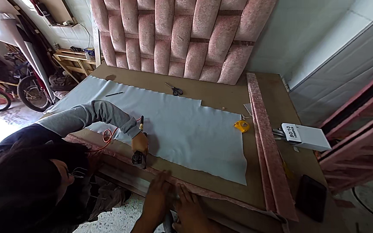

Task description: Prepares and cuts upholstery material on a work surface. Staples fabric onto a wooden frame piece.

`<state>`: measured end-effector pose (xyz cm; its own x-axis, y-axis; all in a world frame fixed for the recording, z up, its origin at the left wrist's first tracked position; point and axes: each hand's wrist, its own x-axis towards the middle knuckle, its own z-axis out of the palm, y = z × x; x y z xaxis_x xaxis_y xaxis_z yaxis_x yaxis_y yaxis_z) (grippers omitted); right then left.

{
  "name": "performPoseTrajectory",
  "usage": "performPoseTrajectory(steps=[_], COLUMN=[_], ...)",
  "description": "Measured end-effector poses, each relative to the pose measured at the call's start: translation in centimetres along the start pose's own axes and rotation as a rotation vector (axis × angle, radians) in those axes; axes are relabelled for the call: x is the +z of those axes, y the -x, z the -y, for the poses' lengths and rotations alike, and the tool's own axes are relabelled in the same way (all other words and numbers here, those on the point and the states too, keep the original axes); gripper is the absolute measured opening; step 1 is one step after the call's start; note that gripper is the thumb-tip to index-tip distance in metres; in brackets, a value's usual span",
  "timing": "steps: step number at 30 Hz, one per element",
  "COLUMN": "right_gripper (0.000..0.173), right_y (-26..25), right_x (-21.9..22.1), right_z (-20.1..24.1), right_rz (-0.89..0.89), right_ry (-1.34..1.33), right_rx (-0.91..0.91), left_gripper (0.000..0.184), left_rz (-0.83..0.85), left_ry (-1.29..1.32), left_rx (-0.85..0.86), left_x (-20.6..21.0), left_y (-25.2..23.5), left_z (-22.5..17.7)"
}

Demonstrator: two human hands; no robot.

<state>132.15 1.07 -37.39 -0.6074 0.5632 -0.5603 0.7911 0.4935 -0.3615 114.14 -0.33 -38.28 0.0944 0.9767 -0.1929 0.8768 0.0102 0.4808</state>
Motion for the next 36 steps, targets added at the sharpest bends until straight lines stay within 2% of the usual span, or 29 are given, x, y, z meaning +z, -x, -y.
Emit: performPoseTrajectory(steps=[2,4,10,14,17,20,26,32,36], right_gripper=[0.079,0.082,0.069,0.059,0.061,0.057,0.063,0.066,0.068], right_y=[0.1,0.1,0.6,1.8,2.7,3.1,4.2,4.3,4.3], right_x=[-0.4,-0.5,-2.0,-3.0,-3.0,-2.2,-0.3,-0.9,-0.4], right_z=[0.4,0.4,0.0,-1.2,-2.7,-3.8,-4.4,-5.1,-5.8], right_rz=[0.040,0.057,0.061,-0.096,-0.164,-0.064,0.050,0.106,0.081], right_ry=[0.014,0.055,-0.017,-0.145,-0.093,-0.033,0.073,0.120,0.131], right_rx=[0.013,0.002,-0.025,0.028,0.084,0.086,-0.002,-0.062,-0.117], left_gripper=[0.032,0.036,0.042,0.048,0.042,0.039,0.038,0.035,0.044], left_rz=[0.074,0.177,0.276,0.322,0.318,0.313,0.309,0.287,0.276], left_ry=[0.015,-0.008,-0.062,-0.087,-0.113,-0.144,-0.188,-0.169,-0.160], left_rx=[0.056,0.042,0.017,0.015,0.015,0.002,-0.070,-0.173,-0.230], left_x=[1.9,2.8,2.1,1.6,1.8,2.0,2.5,3.1,3.3], left_y=[0.2,0.4,0.6,0.5,0.7,0.7,0.7,0.5,0.3], left_z=[-1.4,-1.5,-1.6,-2.0,-2.1,-2.5,-4.0,-5.9,-6.9])
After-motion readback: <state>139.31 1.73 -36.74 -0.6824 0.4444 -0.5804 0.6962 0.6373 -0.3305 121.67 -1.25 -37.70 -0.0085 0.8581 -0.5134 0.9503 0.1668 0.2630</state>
